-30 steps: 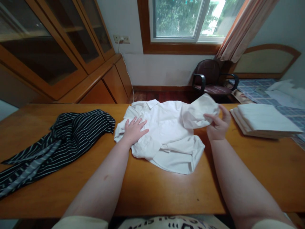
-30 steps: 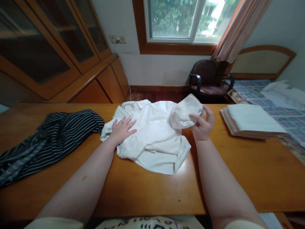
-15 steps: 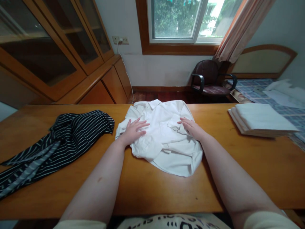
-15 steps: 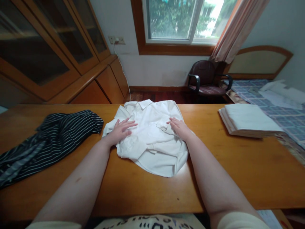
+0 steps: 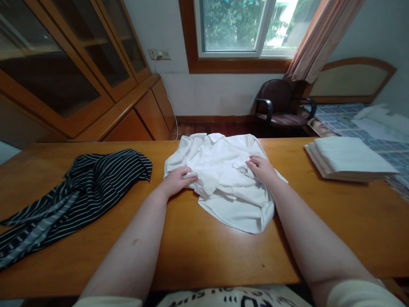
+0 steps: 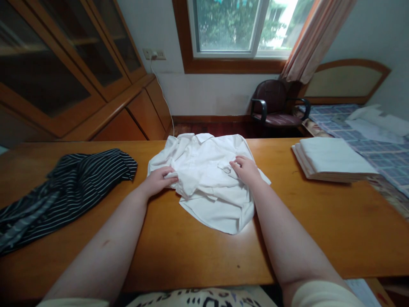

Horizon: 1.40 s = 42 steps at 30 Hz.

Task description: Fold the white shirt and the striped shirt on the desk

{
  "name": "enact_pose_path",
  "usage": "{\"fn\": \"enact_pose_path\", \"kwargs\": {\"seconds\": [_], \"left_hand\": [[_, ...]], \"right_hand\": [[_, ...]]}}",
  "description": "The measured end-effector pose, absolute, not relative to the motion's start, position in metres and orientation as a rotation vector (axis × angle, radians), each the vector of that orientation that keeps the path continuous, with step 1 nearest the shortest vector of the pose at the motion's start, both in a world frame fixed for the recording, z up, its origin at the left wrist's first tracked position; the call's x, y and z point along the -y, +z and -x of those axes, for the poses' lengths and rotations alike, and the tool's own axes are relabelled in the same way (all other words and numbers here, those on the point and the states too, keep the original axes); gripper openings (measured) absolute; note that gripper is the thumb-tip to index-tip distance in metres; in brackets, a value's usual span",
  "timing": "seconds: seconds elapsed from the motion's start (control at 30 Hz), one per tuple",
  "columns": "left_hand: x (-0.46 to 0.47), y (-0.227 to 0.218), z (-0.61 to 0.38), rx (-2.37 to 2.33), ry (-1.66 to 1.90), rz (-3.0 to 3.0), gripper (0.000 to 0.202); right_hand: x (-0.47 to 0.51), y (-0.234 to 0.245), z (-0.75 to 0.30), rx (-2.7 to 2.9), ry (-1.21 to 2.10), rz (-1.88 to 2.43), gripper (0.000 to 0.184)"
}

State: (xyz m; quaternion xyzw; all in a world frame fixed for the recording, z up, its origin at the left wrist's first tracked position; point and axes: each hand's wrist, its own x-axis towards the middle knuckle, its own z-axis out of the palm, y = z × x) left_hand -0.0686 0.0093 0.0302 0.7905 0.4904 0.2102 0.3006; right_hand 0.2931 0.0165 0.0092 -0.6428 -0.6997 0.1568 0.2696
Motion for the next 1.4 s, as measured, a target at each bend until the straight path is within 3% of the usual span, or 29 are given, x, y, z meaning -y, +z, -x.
{"fn": "enact_pose_path", "kwargs": {"seconds": [0.23,0.43,0.57,0.73,0.87,0.97,1.07,1.17,1.4], "left_hand": [[-0.012,0.04,0.088,-2.249,1.146,-1.817,0.041],[-0.012,0.037,0.088,-2.395,0.587,-2.017,0.048],[-0.017,0.031,0.089,-2.202,0.35,-2.095,0.071],[-0.018,0.03,0.099,-2.404,0.421,-1.982,0.062],[-0.012,0.032,0.086,-2.52,0.668,-2.029,0.067],[-0.004,0.039,0.065,-2.172,0.902,-2.303,0.045],[0.007,0.047,0.047,-1.354,0.676,-2.531,0.023],[0.012,0.046,0.037,-0.884,0.437,-2.473,0.025],[0.009,0.034,0.039,-1.025,0.324,-2.257,0.05]], "right_hand": [[-0.018,0.007,-0.295,1.899,0.42,1.733,0.036],[-0.018,0.007,-0.295,1.901,0.419,1.731,0.036],[-0.018,0.008,-0.295,1.897,0.419,1.737,0.036],[-0.018,0.007,-0.295,1.897,0.419,1.728,0.035],[-0.019,0.006,-0.296,1.895,0.397,1.731,0.036],[-0.019,0.006,-0.297,1.893,0.377,1.732,0.036],[-0.02,0.006,-0.297,1.886,0.369,1.735,0.035],[-0.021,0.006,-0.299,1.877,0.36,1.751,0.034],[-0.023,0.001,-0.305,1.919,0.313,1.772,0.031]]}}
